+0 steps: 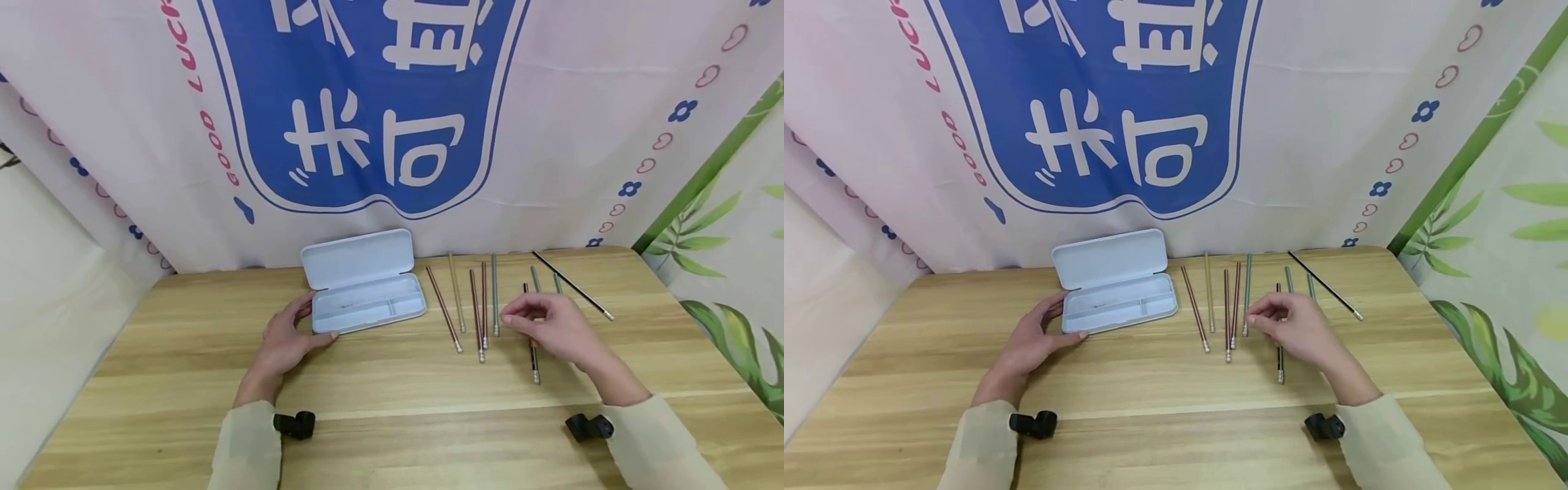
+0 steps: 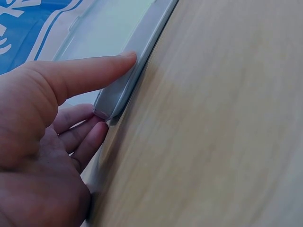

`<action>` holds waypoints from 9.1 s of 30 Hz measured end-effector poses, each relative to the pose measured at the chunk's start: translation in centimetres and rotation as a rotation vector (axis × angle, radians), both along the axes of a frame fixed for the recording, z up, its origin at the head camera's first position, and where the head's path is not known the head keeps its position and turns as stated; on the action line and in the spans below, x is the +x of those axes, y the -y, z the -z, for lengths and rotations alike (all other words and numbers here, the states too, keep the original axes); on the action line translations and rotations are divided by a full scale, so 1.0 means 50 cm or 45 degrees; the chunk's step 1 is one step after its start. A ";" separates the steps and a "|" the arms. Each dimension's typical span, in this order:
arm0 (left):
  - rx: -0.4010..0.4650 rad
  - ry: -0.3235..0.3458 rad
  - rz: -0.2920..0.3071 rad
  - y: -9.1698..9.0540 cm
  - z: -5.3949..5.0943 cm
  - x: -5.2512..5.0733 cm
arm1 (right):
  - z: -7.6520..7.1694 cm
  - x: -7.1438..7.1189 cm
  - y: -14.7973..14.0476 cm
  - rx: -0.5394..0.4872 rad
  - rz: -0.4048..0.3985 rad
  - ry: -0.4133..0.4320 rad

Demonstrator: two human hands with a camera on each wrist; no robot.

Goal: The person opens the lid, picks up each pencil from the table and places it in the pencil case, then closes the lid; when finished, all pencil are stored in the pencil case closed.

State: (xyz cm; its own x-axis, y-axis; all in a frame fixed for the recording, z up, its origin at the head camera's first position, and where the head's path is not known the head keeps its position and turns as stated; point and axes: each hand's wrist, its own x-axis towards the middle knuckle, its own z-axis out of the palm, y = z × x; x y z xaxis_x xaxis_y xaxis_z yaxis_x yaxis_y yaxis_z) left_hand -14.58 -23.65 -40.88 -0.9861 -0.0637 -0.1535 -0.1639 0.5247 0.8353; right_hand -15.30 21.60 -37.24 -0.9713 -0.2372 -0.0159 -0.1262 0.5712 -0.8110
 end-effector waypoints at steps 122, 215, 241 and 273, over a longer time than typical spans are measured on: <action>-0.072 -0.027 0.020 0.001 0.008 -0.001 | 0.052 -0.017 -0.285 0.466 0.534 0.165; -0.053 -0.038 0.041 0.001 0.007 -0.001 | 0.001 -0.075 0.107 0.052 0.067 0.024; -0.053 -0.069 0.033 -0.004 0.009 0.001 | 0.031 -0.179 0.275 0.179 -0.169 -0.041; -0.070 -0.064 0.036 -0.005 0.006 -0.004 | -0.027 -0.134 0.220 0.058 -0.109 -0.065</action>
